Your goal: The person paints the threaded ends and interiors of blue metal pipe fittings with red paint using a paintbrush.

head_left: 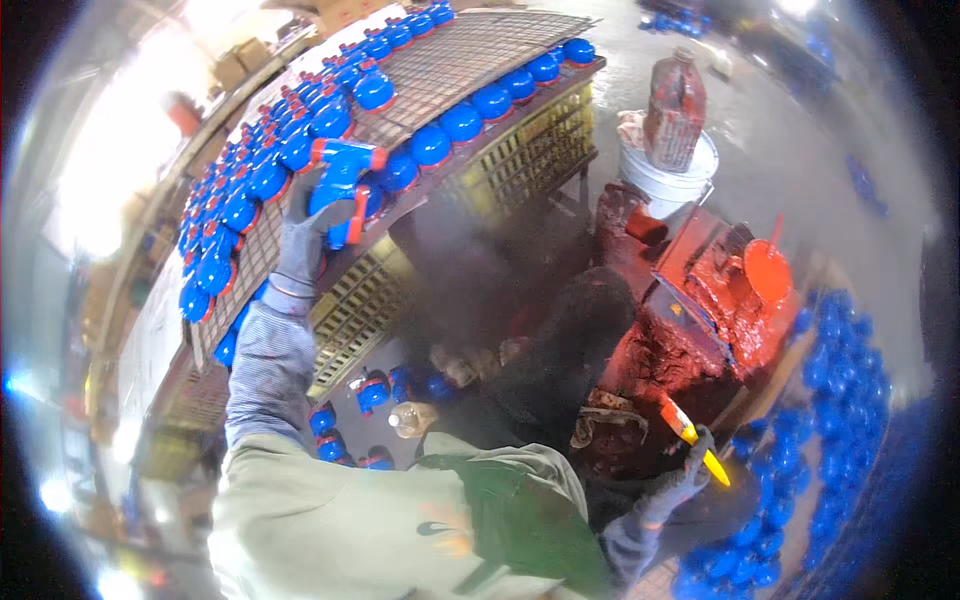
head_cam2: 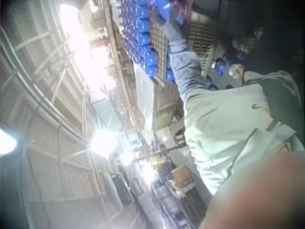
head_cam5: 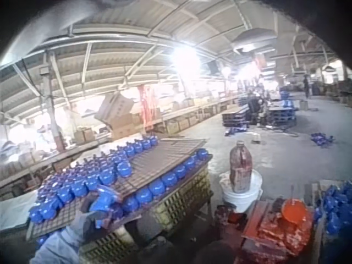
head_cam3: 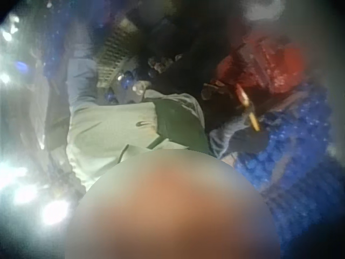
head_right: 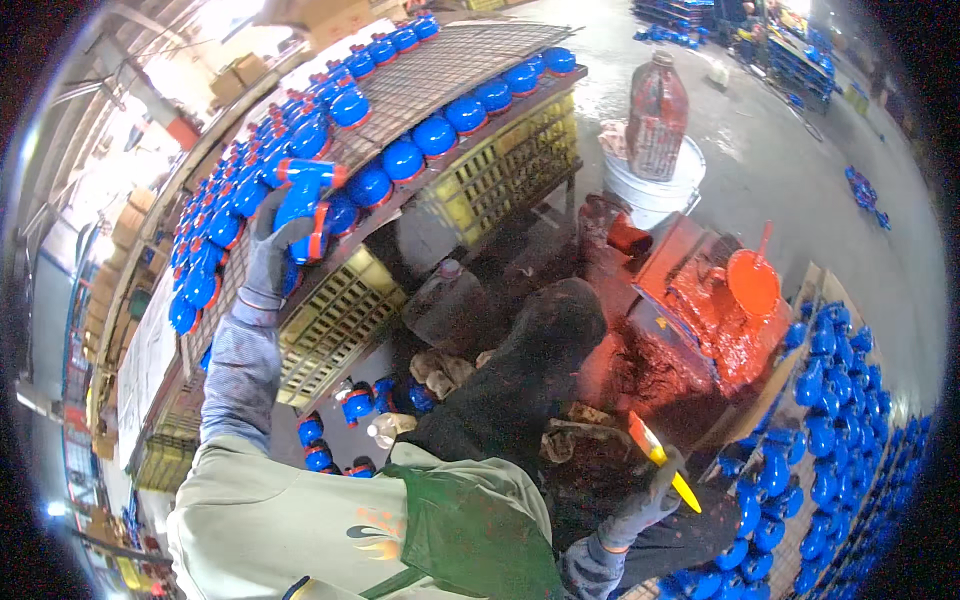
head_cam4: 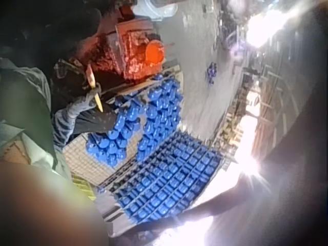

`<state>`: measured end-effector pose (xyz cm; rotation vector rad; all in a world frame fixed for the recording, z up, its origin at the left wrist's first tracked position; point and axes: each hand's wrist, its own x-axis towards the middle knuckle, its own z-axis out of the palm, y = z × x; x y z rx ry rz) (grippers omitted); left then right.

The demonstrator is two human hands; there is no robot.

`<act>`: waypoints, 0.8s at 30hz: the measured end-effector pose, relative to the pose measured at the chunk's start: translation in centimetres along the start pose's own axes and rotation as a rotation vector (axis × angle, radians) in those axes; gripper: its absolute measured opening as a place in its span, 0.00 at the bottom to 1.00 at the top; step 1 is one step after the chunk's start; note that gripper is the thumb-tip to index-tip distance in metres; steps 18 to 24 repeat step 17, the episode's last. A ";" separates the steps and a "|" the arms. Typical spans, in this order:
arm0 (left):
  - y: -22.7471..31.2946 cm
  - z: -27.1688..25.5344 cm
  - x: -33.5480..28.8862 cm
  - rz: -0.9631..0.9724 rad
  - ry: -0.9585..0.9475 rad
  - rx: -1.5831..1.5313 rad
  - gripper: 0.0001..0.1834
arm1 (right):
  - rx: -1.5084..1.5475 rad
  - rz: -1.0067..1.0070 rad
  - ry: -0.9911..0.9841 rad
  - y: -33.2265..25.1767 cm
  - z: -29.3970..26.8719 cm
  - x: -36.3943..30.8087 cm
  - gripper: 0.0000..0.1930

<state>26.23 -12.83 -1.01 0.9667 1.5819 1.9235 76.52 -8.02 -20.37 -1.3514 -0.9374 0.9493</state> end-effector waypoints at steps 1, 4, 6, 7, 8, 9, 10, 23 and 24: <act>0.7 -2.6 0.7 0.215 0.089 0.475 0.33 | 0.077 0.051 -0.059 -0.1 -0.2 0.0 0.19; 2.4 -10.2 0.8 0.318 0.260 1.204 0.35 | 0.037 0.076 -0.047 0.3 0.0 0.1 0.23; 3.5 -14.5 1.4 0.236 0.340 1.498 0.36 | 0.014 0.069 -0.047 0.5 0.2 0.3 0.24; 3.9 -16.3 1.7 0.132 0.375 1.599 0.36 | -0.011 0.012 -0.042 0.5 0.5 0.4 0.25; 4.1 -17.8 2.0 0.107 0.389 1.597 0.36 | -0.036 -0.045 -0.034 0.6 0.7 0.4 0.26; 4.1 -18.9 2.4 0.059 0.420 1.697 0.37 | -0.038 -0.047 -0.031 0.5 0.8 0.2 0.26; 3.7 -19.7 2.8 -0.016 0.439 1.795 0.38 | -0.062 -0.109 -0.046 0.4 0.9 -0.1 0.24; -0.7 -12.2 7.2 0.022 0.554 2.331 0.45 | 0.114 -0.076 0.127 0.2 2.1 -0.3 0.13; -0.7 -12.2 7.2 0.022 0.554 2.331 0.45 | 0.114 -0.076 0.127 0.2 2.1 -0.3 0.13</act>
